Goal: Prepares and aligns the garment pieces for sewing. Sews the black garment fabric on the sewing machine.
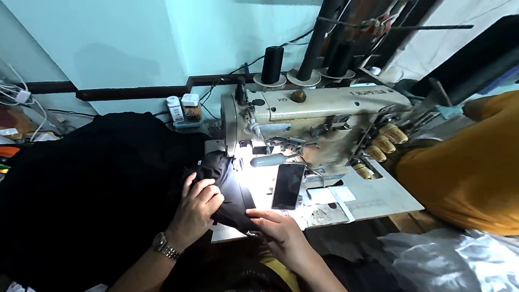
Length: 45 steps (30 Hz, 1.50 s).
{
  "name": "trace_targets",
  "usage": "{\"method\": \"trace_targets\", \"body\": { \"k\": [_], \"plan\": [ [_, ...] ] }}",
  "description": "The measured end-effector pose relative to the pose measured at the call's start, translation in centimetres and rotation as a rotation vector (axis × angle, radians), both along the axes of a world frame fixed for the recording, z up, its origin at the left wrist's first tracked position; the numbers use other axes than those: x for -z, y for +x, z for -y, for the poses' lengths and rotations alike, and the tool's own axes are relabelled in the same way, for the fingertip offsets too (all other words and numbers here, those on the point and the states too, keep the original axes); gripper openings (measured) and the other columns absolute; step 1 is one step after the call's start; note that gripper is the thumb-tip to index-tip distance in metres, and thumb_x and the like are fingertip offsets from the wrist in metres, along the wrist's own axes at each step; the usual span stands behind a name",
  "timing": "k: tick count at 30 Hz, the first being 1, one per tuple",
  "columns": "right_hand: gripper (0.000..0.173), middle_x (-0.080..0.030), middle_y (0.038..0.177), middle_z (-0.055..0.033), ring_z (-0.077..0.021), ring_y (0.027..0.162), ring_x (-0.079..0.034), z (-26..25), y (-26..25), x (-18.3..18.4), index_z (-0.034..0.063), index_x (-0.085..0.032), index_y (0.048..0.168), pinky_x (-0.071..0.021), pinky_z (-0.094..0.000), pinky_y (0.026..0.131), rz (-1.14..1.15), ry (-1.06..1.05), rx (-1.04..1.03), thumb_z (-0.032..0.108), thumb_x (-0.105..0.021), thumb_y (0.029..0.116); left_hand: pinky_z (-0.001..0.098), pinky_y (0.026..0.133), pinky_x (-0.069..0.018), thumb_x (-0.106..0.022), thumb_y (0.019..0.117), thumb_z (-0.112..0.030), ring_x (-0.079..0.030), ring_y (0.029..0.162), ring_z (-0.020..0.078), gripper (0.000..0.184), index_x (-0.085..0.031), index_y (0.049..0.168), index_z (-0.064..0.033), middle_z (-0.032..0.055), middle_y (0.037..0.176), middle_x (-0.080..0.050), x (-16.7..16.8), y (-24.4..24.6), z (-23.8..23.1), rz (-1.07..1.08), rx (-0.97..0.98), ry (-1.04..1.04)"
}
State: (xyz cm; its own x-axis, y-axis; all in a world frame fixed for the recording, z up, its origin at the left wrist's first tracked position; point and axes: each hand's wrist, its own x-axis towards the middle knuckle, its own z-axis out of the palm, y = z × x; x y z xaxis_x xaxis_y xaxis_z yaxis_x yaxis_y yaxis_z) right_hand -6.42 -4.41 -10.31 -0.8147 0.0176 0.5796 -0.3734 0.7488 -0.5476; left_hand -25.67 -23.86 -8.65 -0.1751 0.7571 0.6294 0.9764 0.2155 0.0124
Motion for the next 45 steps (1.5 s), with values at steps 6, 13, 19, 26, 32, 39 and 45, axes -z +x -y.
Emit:
{"method": "trace_targets", "body": {
  "k": [6,13,19,26,32,39,45],
  "plan": [
    [0.015,-0.074,0.122,-0.0006,-0.0091,0.106,-0.072,0.1,0.1,0.6,0.0114,-0.074,0.100,-0.0613,-0.0274,0.084,0.036,0.022,0.002,0.007,-0.061,0.0952,0.0696,0.117,-0.0263,-0.061,0.0904,-0.005,-0.058,0.129,0.0270,0.017,-0.071,0.095,-0.0181,-0.0039,0.102,-0.073,-0.2,0.0,0.3,-0.009,0.026,-0.126],
    [0.015,-0.075,0.114,0.0015,-0.0088,0.099,-0.072,-1.0,-3.2,-0.2,0.0127,-0.075,0.101,-0.0616,-0.0284,0.081,0.028,0.080,0.070,0.011,-0.060,0.0988,0.0696,0.117,-0.0275,-0.061,0.0931,-0.004,-0.061,0.126,0.0274,0.016,-0.072,0.096,-0.0156,-0.0008,0.100,-0.073,-2.4,-2.8,-2.2,0.005,-0.020,-0.221],
    [0.023,-0.077,0.080,-0.0054,-0.0212,0.073,-0.075,-1.8,-6.6,0.8,0.0146,-0.082,0.105,-0.0599,-0.0438,0.066,-0.057,0.162,0.250,0.019,-0.064,0.0921,0.0669,0.119,-0.0261,-0.064,0.0898,0.002,-0.064,0.122,0.0261,0.020,-0.073,0.096,-0.0144,0.0015,0.100,-0.074,-2.5,-6.2,-4.6,0.001,-0.059,-0.254],
    [0.023,-0.079,0.092,-0.0052,-0.0205,0.087,-0.077,-1.7,-7.5,1.0,0.0129,-0.082,0.107,-0.0608,-0.0449,0.079,-0.036,0.085,0.263,0.014,-0.065,0.0918,0.0700,0.118,-0.0249,-0.073,0.0842,-0.002,-0.061,0.127,0.0299,0.022,-0.074,0.103,-0.0136,0.0047,0.111,-0.073,-3.7,-6.2,-4.3,0.003,-0.161,-0.364],
    [0.025,-0.079,0.096,-0.0091,-0.0255,0.088,-0.076,-1.4,-7.1,0.6,0.0114,-0.081,0.112,-0.0594,-0.0510,0.081,0.086,0.005,0.236,0.014,-0.063,0.0948,0.0667,0.116,-0.0302,-0.082,0.0815,-0.040,-0.062,0.123,0.0332,0.033,-0.073,0.092,-0.0095,0.0108,0.107,-0.072,-8.0,-2.2,-0.4,0.095,-0.087,-0.402],
    [0.013,-0.073,0.119,-0.0015,-0.0087,0.098,-0.071,-0.1,-3.2,0.5,0.0170,-0.077,0.104,-0.0602,-0.0266,0.083,0.090,0.020,0.039,0.015,-0.066,0.0974,0.0348,0.094,-0.0509,-0.064,0.0995,-0.033,-0.065,0.083,0.0200,0.032,-0.060,0.079,-0.0086,0.0061,0.077,-0.062,-4.2,3.7,0.4,0.322,0.603,-0.247],
    [0.023,-0.073,0.126,0.0012,-0.0091,0.106,-0.072,0.1,-1.0,0.2,0.0161,-0.076,0.110,-0.0616,-0.0294,0.084,0.038,0.018,0.063,0.007,-0.059,0.0964,0.0684,0.119,-0.0241,-0.062,0.0996,-0.025,-0.054,0.135,0.0263,0.029,-0.061,0.128,-0.0179,0.0021,0.124,-0.069,2.2,2.1,-1.5,0.078,0.160,0.013]
  ]
}}
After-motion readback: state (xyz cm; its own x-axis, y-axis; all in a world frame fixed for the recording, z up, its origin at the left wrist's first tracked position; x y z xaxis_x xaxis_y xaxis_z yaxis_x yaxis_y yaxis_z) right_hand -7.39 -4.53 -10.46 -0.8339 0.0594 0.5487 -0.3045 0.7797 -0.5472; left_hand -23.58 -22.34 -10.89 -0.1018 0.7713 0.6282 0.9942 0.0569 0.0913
